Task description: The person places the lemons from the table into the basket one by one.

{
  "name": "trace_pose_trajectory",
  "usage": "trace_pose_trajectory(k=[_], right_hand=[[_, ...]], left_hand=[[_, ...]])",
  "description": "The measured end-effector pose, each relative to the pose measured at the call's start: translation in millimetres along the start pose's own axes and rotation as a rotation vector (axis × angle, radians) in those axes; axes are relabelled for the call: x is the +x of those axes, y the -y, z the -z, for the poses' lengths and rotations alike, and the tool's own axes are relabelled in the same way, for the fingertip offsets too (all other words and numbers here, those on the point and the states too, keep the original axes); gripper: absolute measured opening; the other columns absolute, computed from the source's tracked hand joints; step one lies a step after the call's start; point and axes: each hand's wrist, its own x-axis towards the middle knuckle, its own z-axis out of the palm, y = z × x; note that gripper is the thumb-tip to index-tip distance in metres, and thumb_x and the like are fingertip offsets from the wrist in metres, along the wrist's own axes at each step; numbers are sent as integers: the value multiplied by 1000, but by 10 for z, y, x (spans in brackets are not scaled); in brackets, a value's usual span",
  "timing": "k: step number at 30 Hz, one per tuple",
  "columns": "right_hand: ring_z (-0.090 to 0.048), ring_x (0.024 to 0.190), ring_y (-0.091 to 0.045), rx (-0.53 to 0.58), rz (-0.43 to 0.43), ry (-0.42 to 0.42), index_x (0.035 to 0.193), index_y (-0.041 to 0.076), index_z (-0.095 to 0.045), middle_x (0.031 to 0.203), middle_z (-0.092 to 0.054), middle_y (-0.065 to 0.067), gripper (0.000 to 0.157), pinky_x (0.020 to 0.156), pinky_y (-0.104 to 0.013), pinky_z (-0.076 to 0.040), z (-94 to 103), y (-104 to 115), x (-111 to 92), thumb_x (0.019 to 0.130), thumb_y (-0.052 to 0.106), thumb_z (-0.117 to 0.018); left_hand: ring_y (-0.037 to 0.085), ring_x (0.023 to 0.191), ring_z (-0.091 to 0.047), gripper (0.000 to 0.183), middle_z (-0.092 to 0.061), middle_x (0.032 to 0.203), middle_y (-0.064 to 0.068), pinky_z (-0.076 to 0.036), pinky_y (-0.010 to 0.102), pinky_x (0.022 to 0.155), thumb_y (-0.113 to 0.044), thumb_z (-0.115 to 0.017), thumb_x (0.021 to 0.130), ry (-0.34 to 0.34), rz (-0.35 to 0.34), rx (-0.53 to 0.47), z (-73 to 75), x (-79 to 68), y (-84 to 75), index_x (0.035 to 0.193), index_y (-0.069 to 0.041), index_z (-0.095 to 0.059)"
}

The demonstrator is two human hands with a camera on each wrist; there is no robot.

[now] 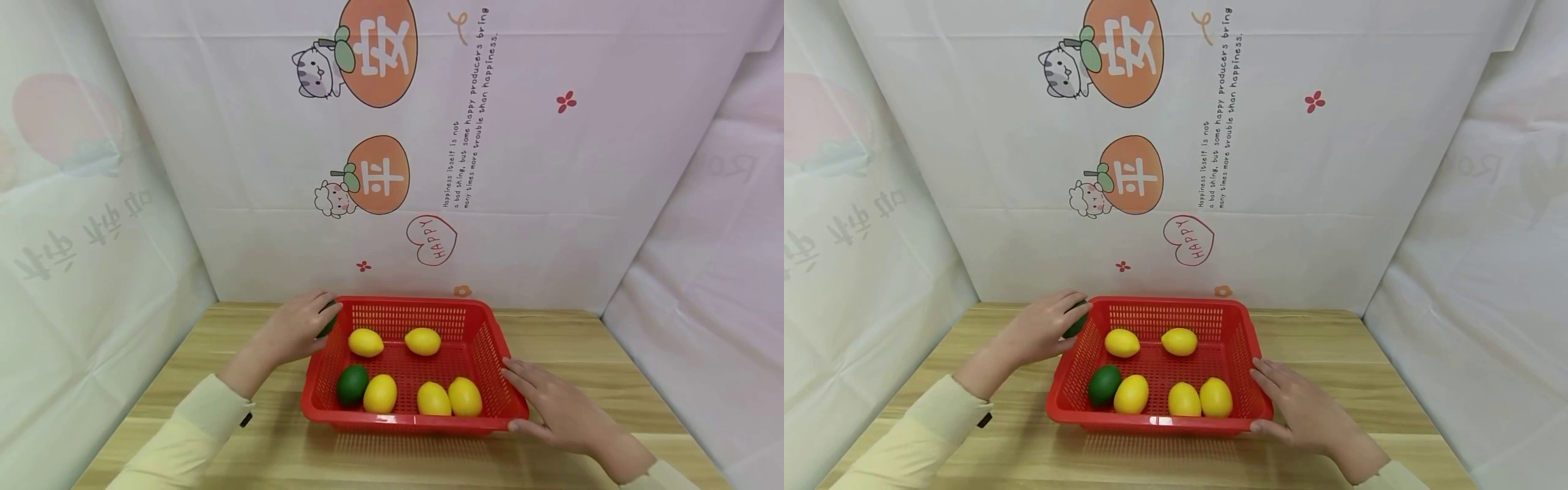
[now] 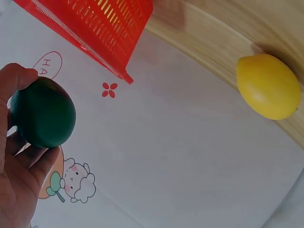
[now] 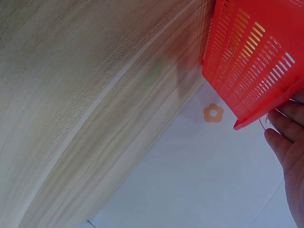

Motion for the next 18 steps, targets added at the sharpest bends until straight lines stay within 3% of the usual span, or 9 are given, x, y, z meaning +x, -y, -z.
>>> trace_pose_trajectory(k=[10, 18], right_hand=[[-55, 119, -31, 4, 6, -1, 131, 2, -59, 138, -53, -14, 76, 86, -46, -55, -6, -1, 4, 83, 59, -66], [-56, 118, -32, -1, 12, -10, 131, 1, -59, 138, -53, -15, 75, 85, -47, -55, -3, 0, 9, 83, 59, -66]], left_hand=[[32, 111, -59, 54, -61, 124, 19, -53, 42, 91, -24, -83, 75, 7, -43, -5, -98, 89, -73, 120, 1, -66], [32, 115, -57, 56, -59, 127, 19, -51, 42, 95, -24, -81, 78, 75, -50, -33, -114, 157, -147, 124, 1, -63]])
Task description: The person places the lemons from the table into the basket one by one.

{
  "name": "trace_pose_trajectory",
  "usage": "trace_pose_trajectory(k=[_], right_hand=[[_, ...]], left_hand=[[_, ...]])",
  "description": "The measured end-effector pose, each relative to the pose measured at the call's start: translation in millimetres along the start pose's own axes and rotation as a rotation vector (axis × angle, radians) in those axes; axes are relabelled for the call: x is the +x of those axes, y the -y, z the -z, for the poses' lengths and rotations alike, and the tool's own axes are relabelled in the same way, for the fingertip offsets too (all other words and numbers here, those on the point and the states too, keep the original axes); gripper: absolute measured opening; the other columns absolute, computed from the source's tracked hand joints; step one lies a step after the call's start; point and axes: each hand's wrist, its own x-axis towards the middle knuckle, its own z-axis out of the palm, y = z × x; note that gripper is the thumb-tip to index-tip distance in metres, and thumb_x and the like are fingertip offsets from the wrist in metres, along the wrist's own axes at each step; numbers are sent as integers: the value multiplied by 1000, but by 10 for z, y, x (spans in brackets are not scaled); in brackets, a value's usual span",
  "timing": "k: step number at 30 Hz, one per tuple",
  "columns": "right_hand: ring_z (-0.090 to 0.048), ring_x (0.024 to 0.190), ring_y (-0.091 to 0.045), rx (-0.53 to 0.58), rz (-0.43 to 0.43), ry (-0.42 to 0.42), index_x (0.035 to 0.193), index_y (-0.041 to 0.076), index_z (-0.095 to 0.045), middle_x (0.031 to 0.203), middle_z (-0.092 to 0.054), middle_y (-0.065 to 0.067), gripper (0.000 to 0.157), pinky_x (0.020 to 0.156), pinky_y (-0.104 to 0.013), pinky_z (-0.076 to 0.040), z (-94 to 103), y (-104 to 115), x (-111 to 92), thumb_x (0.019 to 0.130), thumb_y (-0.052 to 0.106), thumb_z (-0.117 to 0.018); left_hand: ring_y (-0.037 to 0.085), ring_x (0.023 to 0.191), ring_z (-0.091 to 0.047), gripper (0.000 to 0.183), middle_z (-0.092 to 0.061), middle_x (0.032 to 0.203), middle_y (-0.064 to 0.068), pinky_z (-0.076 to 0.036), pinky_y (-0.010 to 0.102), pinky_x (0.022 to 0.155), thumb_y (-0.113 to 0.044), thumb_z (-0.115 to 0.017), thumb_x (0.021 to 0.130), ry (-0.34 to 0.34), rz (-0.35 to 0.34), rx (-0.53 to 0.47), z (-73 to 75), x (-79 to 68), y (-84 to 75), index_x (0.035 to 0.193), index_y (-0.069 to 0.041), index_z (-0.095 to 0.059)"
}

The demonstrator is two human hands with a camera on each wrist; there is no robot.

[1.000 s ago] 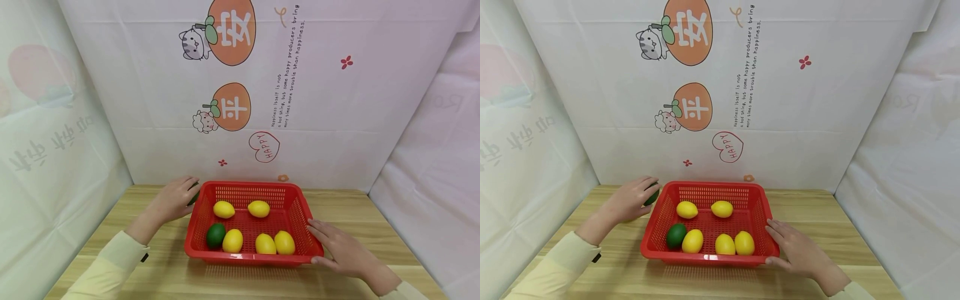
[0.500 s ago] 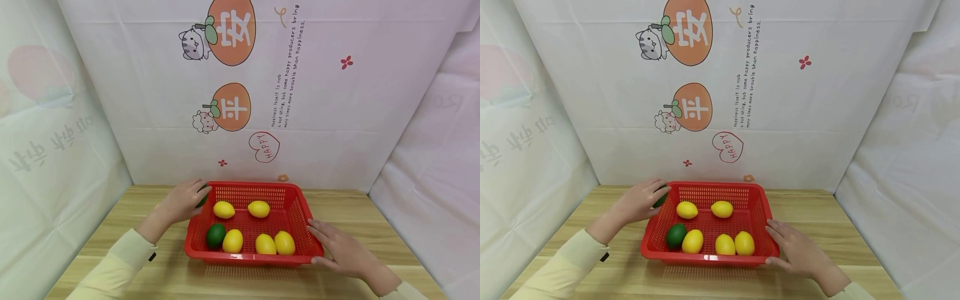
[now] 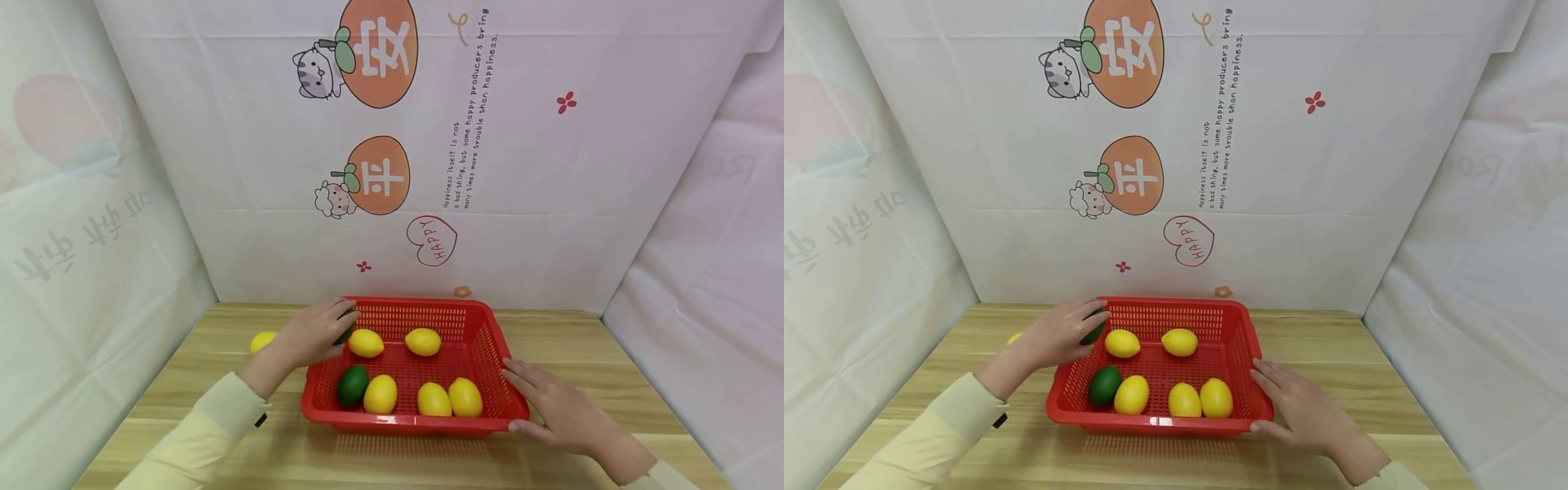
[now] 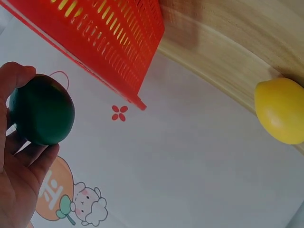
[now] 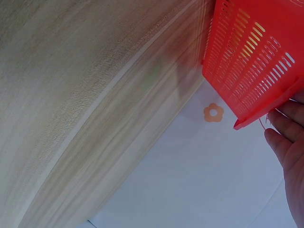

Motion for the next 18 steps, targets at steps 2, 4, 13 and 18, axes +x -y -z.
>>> trace_pose_trajectory(k=[2, 4, 13, 18], right_hand=[[-56, 118, -32, 0, -2, 0, 130, 1, -59, 137, -54, -15, 75, 85, -47, -55, 4, 2, 2, 83, 59, -66], [-56, 118, -32, -1, -8, 4, 131, 1, -59, 137, -54, -15, 75, 84, -47, -55, 6, 5, 1, 84, 60, -65], [-55, 119, -32, -3, -8, 4, 131, 2, -59, 139, -53, -14, 76, 86, -46, -55, -16, 1, -14, 83, 60, -66], [-55, 119, -32, -1, -23, 18, 132, 2, -59, 139, -53, -14, 76, 86, -46, -55, -16, -4, -16, 83, 61, -65]], left_hand=[[32, 115, -56, 56, -59, 127, 19, -50, 42, 95, -24, -81, 78, 11, -5, -7, -7, 20, -10, 125, 1, -63], [31, 115, -56, 56, -59, 127, 18, -50, 42, 96, -24, -81, 78, 23, -7, -10, -17, 40, -21, 126, 0, -62], [29, 120, -54, 57, -57, 132, 16, -49, 41, 97, -26, -79, 80, 76, -5, -25, -59, 80, -72, 129, -4, -61], [30, 121, -53, 57, -57, 132, 16, -48, 42, 99, -26, -79, 81, 89, -14, -28, -100, 87, -84, 130, -4, -60]])
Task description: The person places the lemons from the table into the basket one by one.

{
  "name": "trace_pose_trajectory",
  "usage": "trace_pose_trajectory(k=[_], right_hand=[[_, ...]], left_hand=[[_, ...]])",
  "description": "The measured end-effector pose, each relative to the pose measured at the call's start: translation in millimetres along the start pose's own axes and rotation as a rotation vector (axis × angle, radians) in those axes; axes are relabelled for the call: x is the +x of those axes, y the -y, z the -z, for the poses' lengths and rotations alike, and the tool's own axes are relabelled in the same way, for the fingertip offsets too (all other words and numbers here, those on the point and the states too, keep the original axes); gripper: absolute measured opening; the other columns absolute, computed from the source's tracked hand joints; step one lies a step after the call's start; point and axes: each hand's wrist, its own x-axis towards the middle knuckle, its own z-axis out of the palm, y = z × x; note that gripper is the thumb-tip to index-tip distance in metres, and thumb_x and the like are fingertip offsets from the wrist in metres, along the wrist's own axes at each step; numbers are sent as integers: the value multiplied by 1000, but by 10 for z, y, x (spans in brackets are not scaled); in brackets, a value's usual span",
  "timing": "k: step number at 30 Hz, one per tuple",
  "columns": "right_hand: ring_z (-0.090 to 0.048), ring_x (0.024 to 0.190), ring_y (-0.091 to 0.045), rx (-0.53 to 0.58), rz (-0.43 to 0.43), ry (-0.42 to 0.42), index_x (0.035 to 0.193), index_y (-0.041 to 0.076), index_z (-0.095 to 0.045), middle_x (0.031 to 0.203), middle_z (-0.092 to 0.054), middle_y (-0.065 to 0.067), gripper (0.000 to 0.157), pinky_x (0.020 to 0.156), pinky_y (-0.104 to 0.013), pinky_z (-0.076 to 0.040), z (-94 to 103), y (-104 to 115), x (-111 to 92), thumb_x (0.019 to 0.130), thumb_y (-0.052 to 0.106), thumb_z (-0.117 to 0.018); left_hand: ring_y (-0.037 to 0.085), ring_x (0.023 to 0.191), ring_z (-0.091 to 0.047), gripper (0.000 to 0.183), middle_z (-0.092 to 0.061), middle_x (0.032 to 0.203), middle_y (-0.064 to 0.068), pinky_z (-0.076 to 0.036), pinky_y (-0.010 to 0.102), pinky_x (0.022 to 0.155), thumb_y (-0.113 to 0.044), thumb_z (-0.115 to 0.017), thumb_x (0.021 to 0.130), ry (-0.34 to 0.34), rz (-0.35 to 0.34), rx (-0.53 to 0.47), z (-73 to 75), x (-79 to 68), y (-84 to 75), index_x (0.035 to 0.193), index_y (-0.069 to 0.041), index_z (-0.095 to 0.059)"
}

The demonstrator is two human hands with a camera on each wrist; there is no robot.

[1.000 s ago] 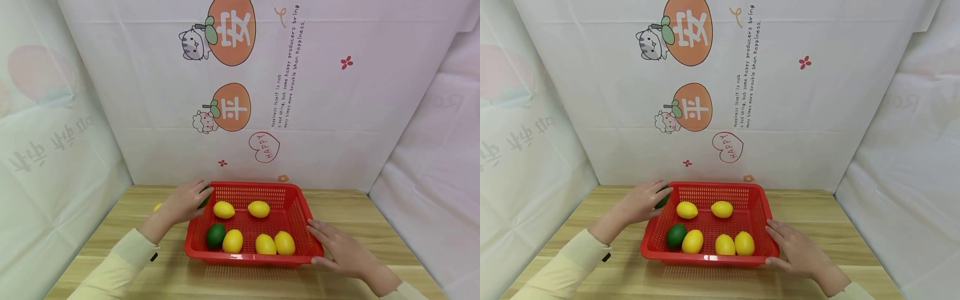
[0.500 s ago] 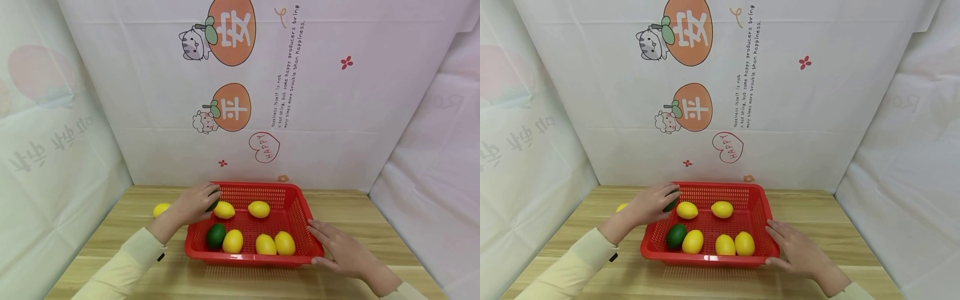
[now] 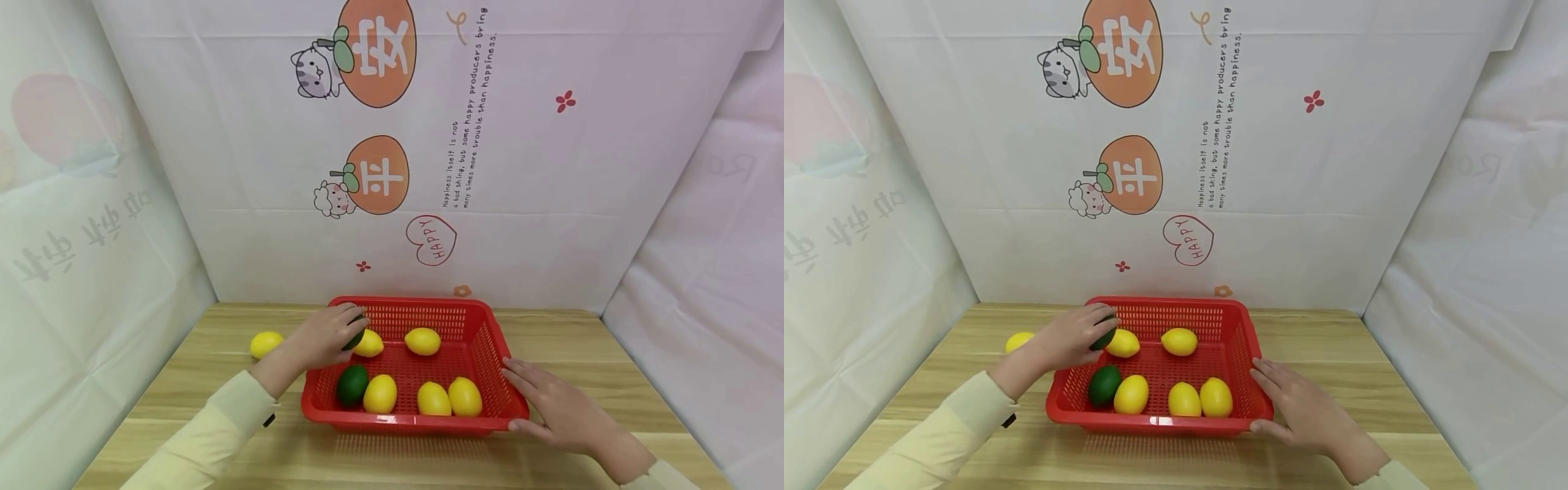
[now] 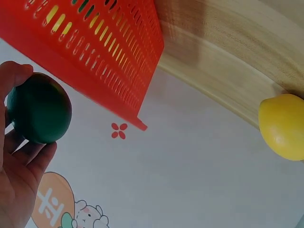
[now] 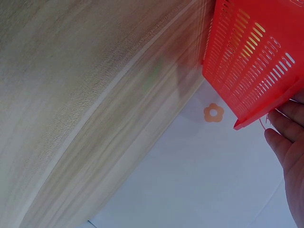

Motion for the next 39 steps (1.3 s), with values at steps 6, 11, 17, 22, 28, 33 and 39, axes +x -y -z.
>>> trace_pose_trajectory(k=[6, 11, 17, 22, 28, 33, 39], right_hand=[[-55, 120, -31, -2, -5, 6, 132, 3, -59, 139, -53, -14, 76, 86, -46, -55, -3, -6, -1, 83, 61, -64], [-55, 120, -31, 2, 6, 2, 131, 2, -59, 138, -53, -15, 76, 86, -46, -55, -1, -4, 8, 83, 61, -65], [-55, 119, -32, 5, 7, 2, 131, 2, -59, 138, -53, -15, 76, 85, -46, -55, 0, -2, 8, 83, 60, -65], [-55, 119, -32, 9, -1, 4, 131, 2, -59, 138, -53, -14, 76, 85, -46, -55, 0, -2, 6, 83, 61, -65], [-55, 119, -32, 10, -3, 4, 131, 2, -60, 138, -53, -14, 76, 85, -46, -55, 7, 0, 10, 83, 61, -65], [-56, 119, -32, 9, 2, 0, 130, 2, -60, 138, -54, -15, 76, 85, -46, -55, 18, 10, 13, 83, 61, -65], [-55, 119, -32, 2, 11, -10, 131, 2, -59, 138, -53, -15, 76, 86, -46, -55, 14, 10, 11, 83, 60, -66]], left_hand=[[30, 123, -52, 57, -56, 134, 15, -46, 42, 100, -26, -78, 82, 22, 3, -21, -39, 22, 2, 131, -5, -60], [30, 124, -52, 58, -55, 134, 16, -45, 42, 101, -26, -78, 82, 43, 15, -48, -53, 35, 2, 132, -5, -58], [30, 124, -51, 60, -54, 135, 16, -45, 43, 101, -27, -79, 82, 63, 32, -67, -70, 36, 1, 134, -6, -57], [30, 124, -51, 60, -54, 135, 16, -45, 44, 101, -26, -79, 81, 74, 29, -87, -103, 47, 3, 134, -6, -58], [31, 124, -51, 61, -54, 135, 15, -45, 45, 101, -26, -80, 80, 86, 35, -101, -131, 57, 1, 133, -6, -58], [31, 125, -50, 62, -54, 136, 15, -45, 45, 101, -27, -81, 80, 108, 49, -118, -126, 63, -13, 134, -7, -58], [31, 126, -49, 63, -52, 138, 15, -44, 44, 103, -34, -79, 82, 142, 45, -93, -153, 65, -19, 134, -7, -57]])
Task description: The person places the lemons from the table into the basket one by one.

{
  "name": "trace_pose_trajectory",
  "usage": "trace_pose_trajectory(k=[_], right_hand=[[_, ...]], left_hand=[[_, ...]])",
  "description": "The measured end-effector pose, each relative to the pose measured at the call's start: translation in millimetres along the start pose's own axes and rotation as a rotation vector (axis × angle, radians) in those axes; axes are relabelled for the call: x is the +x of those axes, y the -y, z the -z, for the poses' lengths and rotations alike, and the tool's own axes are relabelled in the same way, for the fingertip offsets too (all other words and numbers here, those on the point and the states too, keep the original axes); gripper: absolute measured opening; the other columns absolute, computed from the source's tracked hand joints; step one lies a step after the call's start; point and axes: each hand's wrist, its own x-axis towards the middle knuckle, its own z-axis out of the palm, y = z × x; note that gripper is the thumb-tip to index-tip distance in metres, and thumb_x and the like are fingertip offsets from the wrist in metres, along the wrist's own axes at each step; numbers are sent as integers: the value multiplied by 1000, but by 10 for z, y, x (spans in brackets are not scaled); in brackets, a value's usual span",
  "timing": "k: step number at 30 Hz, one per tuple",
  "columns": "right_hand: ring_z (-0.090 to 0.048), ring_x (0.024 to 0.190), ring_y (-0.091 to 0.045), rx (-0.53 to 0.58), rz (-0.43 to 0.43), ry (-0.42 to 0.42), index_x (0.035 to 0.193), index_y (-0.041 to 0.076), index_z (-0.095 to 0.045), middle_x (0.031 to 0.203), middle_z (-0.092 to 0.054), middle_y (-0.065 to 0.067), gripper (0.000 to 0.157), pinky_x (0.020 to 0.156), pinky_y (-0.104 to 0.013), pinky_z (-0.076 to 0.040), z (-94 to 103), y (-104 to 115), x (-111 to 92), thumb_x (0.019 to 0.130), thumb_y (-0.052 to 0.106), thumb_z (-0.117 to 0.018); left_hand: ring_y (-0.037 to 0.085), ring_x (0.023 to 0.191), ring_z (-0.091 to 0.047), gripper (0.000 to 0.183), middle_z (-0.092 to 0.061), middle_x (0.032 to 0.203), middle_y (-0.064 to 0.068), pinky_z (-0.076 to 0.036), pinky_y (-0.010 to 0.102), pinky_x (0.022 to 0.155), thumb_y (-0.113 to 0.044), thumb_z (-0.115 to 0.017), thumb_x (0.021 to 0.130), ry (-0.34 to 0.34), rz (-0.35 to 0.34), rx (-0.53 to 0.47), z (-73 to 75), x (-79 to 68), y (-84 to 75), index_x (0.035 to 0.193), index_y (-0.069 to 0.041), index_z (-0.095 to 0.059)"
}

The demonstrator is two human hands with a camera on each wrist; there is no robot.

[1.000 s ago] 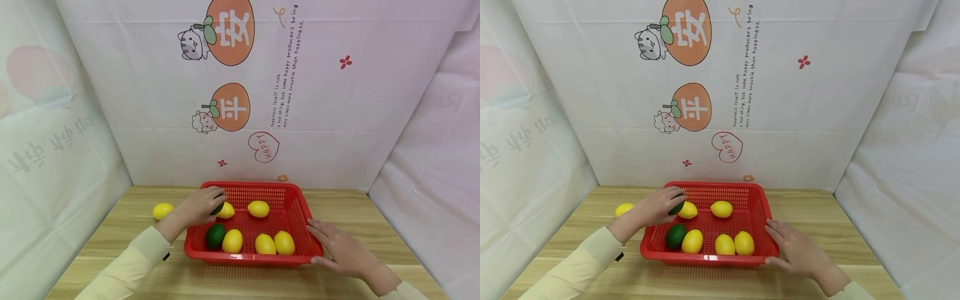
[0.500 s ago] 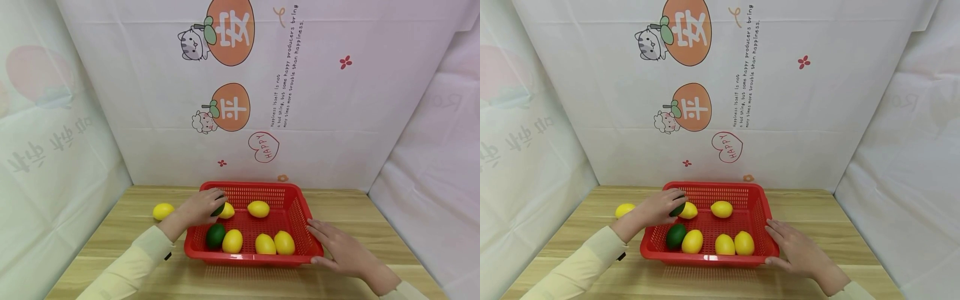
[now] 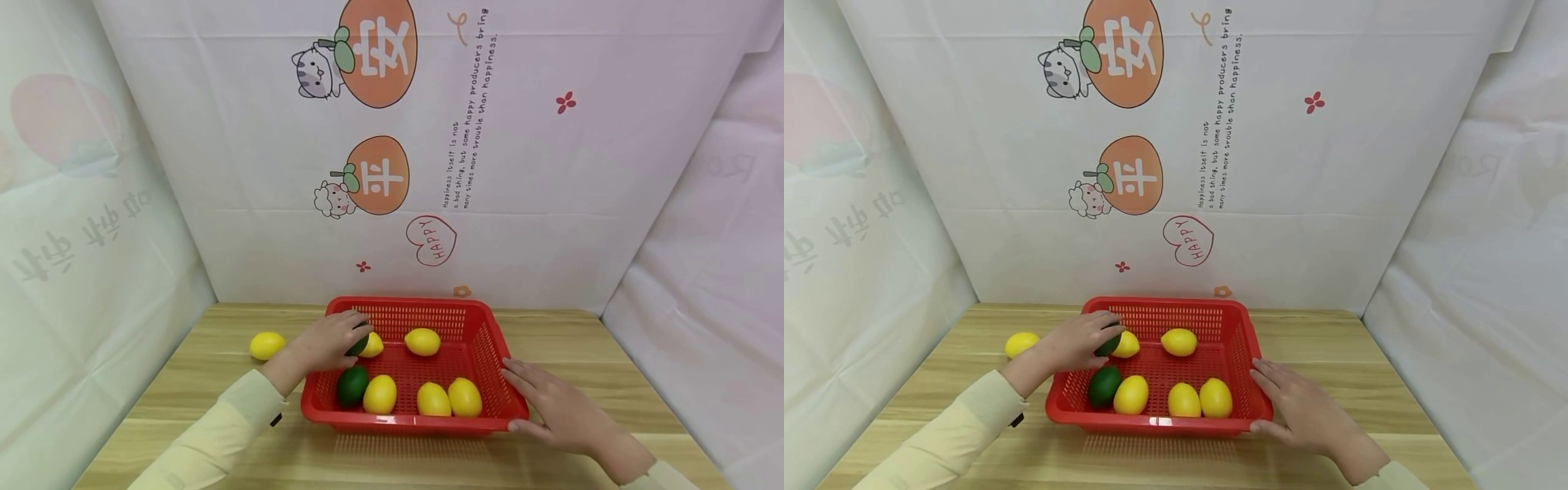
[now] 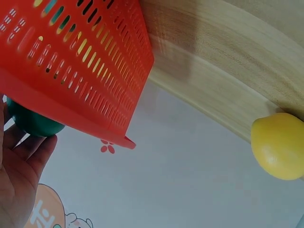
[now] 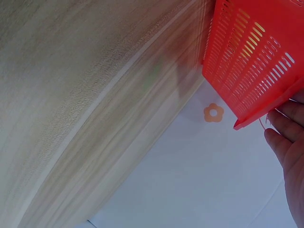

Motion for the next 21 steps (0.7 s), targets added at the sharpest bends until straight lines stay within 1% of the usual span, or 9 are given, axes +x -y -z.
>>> trace_pose_trajectory(k=[3, 13, 21], right_hand=[[-55, 118, -32, -2, 6, -5, 132, 2, -59, 138, -53, -15, 76, 86, -46, -55, 1, -2, 0, 83, 59, -66], [-56, 118, -31, -12, 11, -6, 131, 2, -59, 138, -53, -15, 75, 86, -46, -55, -1, -2, -3, 83, 59, -66], [-56, 117, -33, -19, 23, -19, 130, 0, -59, 137, -53, -16, 75, 86, -47, -55, 13, 5, 0, 84, 59, -65]], left_hand=[[30, 126, -49, 63, -52, 139, 15, -43, 43, 103, -35, -78, 82, -1, -7, 11, -12, -5, 4, 134, -6, -57], [31, 125, -51, 62, -53, 137, 17, -44, 43, 102, -31, -80, 81, 0, -12, -20, -16, -16, -8, 133, -5, -58], [29, 123, -52, 62, -54, 135, 14, -45, 42, 101, -33, -80, 81, 30, -3, -24, -43, -30, -28, 132, -7, -58]])
